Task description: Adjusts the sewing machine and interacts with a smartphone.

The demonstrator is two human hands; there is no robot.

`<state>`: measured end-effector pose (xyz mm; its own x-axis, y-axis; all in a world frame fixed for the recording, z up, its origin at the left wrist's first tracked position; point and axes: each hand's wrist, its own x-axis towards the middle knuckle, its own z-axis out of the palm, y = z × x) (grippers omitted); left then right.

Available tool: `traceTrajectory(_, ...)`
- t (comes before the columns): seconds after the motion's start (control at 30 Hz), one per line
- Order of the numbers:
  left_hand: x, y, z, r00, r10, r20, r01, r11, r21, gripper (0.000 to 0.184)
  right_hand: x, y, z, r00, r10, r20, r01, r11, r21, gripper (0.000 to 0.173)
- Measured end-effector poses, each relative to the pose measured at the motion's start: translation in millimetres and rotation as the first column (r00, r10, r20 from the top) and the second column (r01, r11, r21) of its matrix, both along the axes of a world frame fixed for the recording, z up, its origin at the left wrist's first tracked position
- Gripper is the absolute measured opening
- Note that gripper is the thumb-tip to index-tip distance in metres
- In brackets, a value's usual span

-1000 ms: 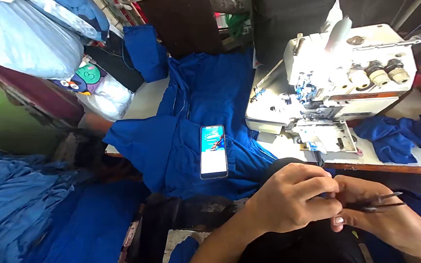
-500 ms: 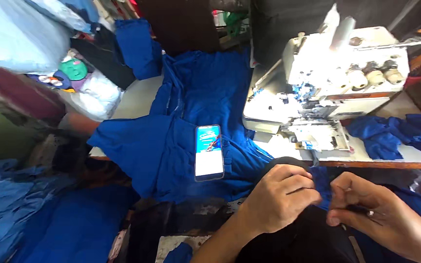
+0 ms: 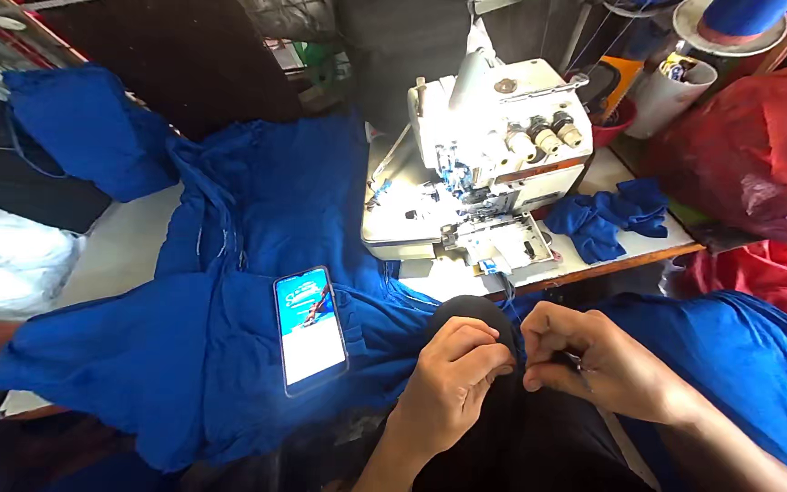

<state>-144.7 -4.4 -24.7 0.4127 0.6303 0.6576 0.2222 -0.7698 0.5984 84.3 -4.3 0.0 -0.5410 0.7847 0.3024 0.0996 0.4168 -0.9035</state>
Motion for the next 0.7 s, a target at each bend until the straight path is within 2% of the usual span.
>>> traceTrajectory(0.37, 3.2, -2.8, -0.5, 0.997, 0.07, -0.021, -0.07, 0.997, -0.023, 0.02, 1.1, 1.4, -3.7, 0.993, -0.11, 0.048, 0.103, 0.987, 0.124, 0.023)
traceTrajectory(0.7, -8.9, -13.4, -7.0, 0.981, 0.191, -0.031, -0.193, 0.98, -0.053, 0.021, -12.3, 6.6, -7.9, 0.978, -0.105, 0.18, 0.067, 0.976, 0.209, 0.022)
